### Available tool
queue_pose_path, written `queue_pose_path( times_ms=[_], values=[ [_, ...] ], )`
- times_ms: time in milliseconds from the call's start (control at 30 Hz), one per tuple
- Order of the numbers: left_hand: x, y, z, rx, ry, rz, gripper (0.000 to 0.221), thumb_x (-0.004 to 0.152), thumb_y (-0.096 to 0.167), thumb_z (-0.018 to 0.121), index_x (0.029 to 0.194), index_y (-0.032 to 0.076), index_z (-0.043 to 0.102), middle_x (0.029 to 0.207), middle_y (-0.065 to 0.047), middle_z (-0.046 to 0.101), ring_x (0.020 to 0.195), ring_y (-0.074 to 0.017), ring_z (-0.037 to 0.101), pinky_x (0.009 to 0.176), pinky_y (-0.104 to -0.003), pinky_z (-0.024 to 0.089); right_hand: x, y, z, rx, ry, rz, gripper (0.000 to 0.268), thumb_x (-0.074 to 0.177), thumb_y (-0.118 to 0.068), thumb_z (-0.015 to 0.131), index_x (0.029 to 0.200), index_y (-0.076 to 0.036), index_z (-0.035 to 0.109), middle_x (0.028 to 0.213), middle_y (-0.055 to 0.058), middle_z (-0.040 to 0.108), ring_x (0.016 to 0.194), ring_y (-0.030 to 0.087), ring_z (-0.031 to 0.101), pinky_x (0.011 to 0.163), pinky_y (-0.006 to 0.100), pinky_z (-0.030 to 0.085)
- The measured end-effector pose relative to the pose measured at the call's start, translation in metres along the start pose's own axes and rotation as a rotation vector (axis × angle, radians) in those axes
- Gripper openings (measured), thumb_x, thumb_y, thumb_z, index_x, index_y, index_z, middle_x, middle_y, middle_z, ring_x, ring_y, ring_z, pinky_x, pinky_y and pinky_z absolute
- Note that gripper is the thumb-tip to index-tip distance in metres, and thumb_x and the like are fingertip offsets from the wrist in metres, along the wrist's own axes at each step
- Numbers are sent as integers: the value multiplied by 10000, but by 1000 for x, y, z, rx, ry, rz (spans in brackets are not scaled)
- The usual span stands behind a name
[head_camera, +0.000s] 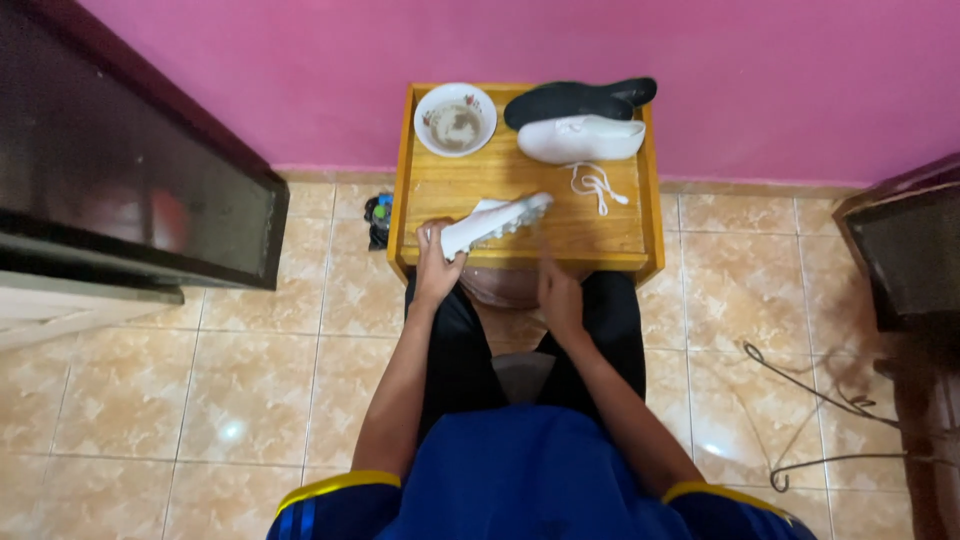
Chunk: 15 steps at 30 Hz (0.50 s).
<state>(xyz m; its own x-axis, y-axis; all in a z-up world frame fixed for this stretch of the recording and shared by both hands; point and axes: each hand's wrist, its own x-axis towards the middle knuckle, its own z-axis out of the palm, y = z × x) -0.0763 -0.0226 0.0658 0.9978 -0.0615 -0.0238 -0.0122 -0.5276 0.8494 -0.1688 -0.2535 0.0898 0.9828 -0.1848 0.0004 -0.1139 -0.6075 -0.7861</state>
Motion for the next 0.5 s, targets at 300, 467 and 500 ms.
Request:
queue_pose_path(
  times_ms=[300,467,500],
  values=[
    [3,-2,2,5,13,-13,554,817,136,696,1319,113,463,1378,-157,353,1261,-559,517,1012,-646,528,0,-29,-2,-288,-39,-174,440,1101,-140,491,1536,-205,517,1211,128,741,1084,263,705,986,390,567],
    [4,-4,5,-14,42,-21,552,815,117,703,1315,118,468,1368,-138,362,1253,-549,532,999,-637,541,38,57,15,-158,129,-76,370,1080,-115,528,1436,-64,616,1147,226,723,1009,352,695,897,465,561],
    [4,-8,6,-24,43,-21,557,812,110,706,1317,118,472,1372,-138,363,1243,-552,540,988,-641,546,44,78,23,-111,150,-9,392,1108,-133,492,1487,-113,588,1236,142,729,1050,264,702,945,386,549]
  ],
)
